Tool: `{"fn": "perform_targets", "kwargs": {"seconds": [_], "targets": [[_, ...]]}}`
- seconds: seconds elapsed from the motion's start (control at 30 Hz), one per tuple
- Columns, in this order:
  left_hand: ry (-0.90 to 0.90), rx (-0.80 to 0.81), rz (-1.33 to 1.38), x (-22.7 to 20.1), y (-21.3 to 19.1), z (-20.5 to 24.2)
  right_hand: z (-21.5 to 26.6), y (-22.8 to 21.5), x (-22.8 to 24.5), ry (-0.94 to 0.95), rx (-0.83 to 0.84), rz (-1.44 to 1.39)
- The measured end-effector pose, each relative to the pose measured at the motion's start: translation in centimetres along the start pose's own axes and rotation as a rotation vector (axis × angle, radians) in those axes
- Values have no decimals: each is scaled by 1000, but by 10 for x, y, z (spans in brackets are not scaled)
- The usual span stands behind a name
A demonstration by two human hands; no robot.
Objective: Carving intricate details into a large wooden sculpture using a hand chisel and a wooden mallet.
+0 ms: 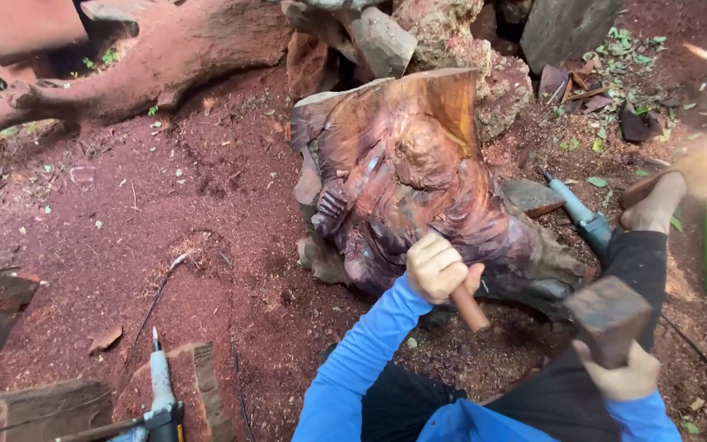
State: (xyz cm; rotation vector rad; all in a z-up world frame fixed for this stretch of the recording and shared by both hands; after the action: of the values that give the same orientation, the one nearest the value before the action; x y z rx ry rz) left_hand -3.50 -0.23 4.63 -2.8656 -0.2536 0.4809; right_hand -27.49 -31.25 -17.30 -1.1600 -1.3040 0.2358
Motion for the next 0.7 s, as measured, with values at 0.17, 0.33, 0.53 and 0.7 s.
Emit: {"fn": "perform_targets", "kwargs": {"seconds": [0.17,0.33,0.53,0.7], "targets": [[35,72,3,7,13,-19,28,0,-53,-81,-196,-198],[80,49,-74,20,21,-15,14,24,-80,126,8,87],[70,58,-63,23,18,-17,8,56,-35,19,47,111],[84,61,-69,25,19,-17,-20,51,102,-492,-58,-419]]}}
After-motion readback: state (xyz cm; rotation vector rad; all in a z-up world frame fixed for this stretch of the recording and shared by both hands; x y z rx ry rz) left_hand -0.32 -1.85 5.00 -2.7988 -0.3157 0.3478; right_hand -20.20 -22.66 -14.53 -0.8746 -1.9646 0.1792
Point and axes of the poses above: each hand's wrist, its own z-axis away from the middle knuckle, its own y-axis out of the palm, x = y × z, the point moved 5 cm from there along -z, towards the middle knuckle, and after that the axes turned 13 degrees about -y, right-handed, at the moved point
